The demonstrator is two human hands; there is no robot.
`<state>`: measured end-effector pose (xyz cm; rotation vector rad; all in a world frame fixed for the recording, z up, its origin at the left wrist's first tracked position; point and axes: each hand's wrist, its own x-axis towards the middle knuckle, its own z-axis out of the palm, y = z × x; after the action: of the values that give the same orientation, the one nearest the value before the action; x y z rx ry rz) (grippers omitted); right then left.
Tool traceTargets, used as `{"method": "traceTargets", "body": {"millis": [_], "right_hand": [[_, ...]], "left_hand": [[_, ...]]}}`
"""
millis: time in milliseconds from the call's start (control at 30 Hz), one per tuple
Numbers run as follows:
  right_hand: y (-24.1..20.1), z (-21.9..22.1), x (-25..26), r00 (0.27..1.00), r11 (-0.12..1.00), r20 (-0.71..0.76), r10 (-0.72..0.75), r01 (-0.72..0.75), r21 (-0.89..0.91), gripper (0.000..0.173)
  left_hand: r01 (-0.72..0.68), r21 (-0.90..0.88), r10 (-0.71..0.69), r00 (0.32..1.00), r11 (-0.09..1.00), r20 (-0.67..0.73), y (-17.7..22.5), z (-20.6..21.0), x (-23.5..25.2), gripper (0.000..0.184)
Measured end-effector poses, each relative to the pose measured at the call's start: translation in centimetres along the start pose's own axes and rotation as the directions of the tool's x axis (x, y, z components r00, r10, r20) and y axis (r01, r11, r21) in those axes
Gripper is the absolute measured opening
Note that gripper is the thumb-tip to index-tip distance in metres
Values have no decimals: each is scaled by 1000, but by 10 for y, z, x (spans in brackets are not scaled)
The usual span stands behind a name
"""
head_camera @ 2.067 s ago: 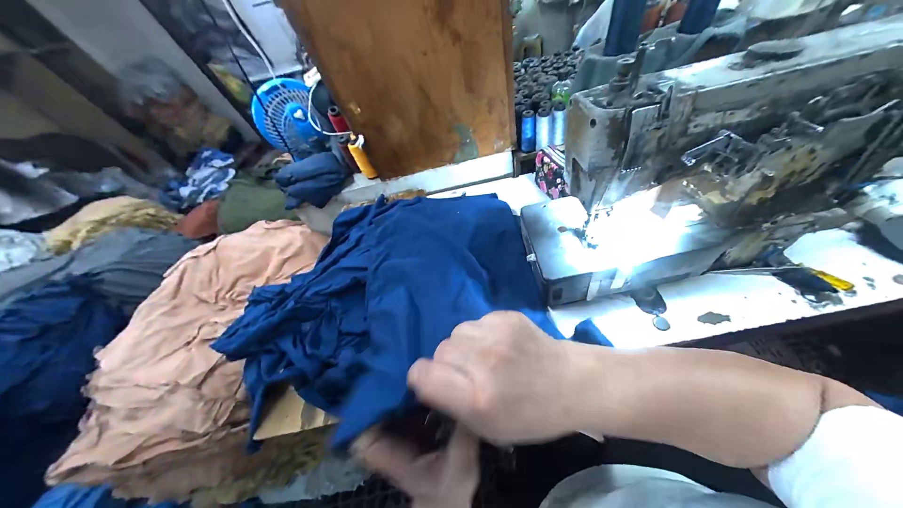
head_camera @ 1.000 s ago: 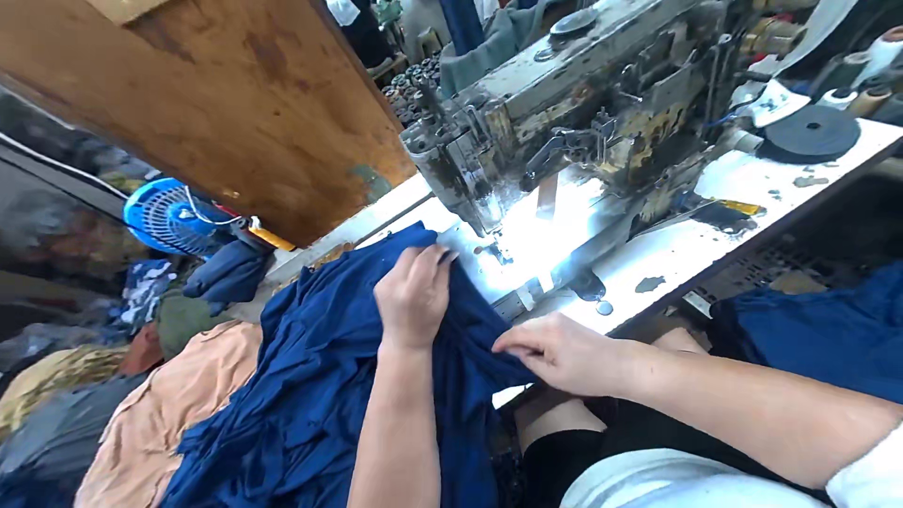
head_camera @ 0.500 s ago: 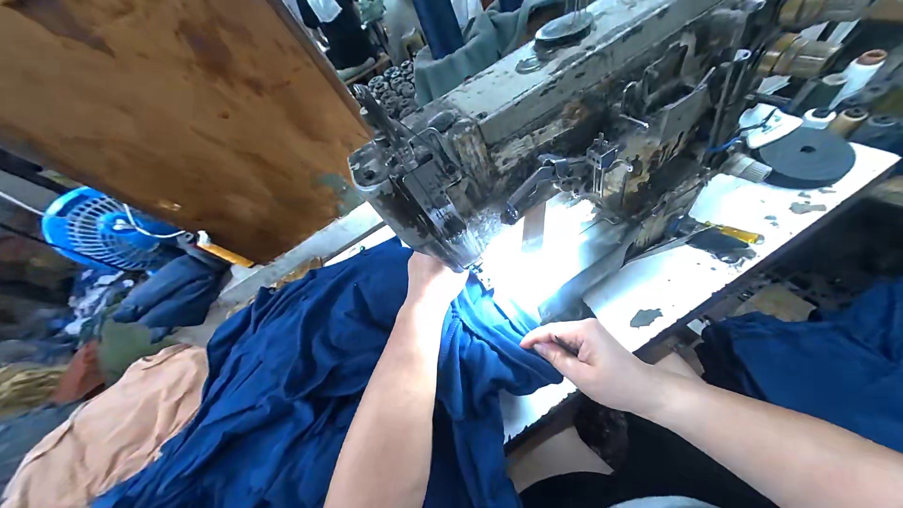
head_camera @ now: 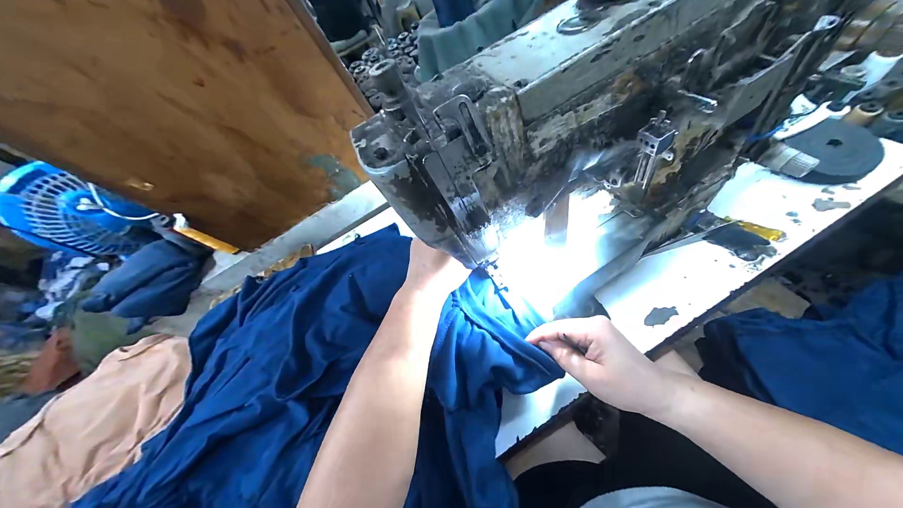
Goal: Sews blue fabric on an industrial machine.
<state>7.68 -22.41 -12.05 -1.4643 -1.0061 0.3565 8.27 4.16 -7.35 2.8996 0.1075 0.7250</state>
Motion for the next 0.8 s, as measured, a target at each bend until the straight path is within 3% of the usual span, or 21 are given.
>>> {"method": "traceTargets", "body": {"millis": [67, 133, 267, 333, 400, 467, 533, 600, 700, 800], "right_hand": [[2, 3, 10, 1000, 1000, -16, -2, 2, 0, 25], [2, 5, 18, 999, 1000, -42, 0, -1, -12, 25], [-4, 3, 16, 996, 996, -15, 88, -88, 19, 26], [-12, -2, 7, 986, 985, 29, 165, -166, 45, 26], [-16, -8, -2, 979, 979, 66, 193, -196, 52, 26], [-17, -14, -5, 975, 982, 127, 185, -187, 5, 27], [-19, -18, -1, 966, 986, 212, 151, -132, -101, 33], [-25, -20, 4, 947, 958, 308, 91, 2, -287, 35], [-34, -19, 2, 926, 829, 375, -38, 239, -506, 23], [-34, -31, -1, 897, 783, 390, -208, 392, -483, 21]], "left_hand": [[-63, -7, 63, 998, 998, -17, -21, 12, 6, 38], [-106, 111, 101, 994, 988, 52, -28, 12, 13, 40], [-21, 55, 17, 998, 998, 63, 1, -25, 8, 33], [-76, 16, 75, 994, 997, 75, 20, -48, -18, 33], [-93, -42, 99, 979, 995, 179, 38, -58, -61, 33], [-89, 27, 82, 975, 996, 207, 55, -68, -107, 28], [-52, 145, 34, 991, 988, 127, 67, -74, -139, 13], [-7, 235, -18, 995, 972, 103, 79, -76, -155, 9], [-73, 160, 55, 992, 984, 114, 100, -78, -159, 22], [-101, 71, 90, 986, 992, 141, 115, -73, -150, 34]]}}
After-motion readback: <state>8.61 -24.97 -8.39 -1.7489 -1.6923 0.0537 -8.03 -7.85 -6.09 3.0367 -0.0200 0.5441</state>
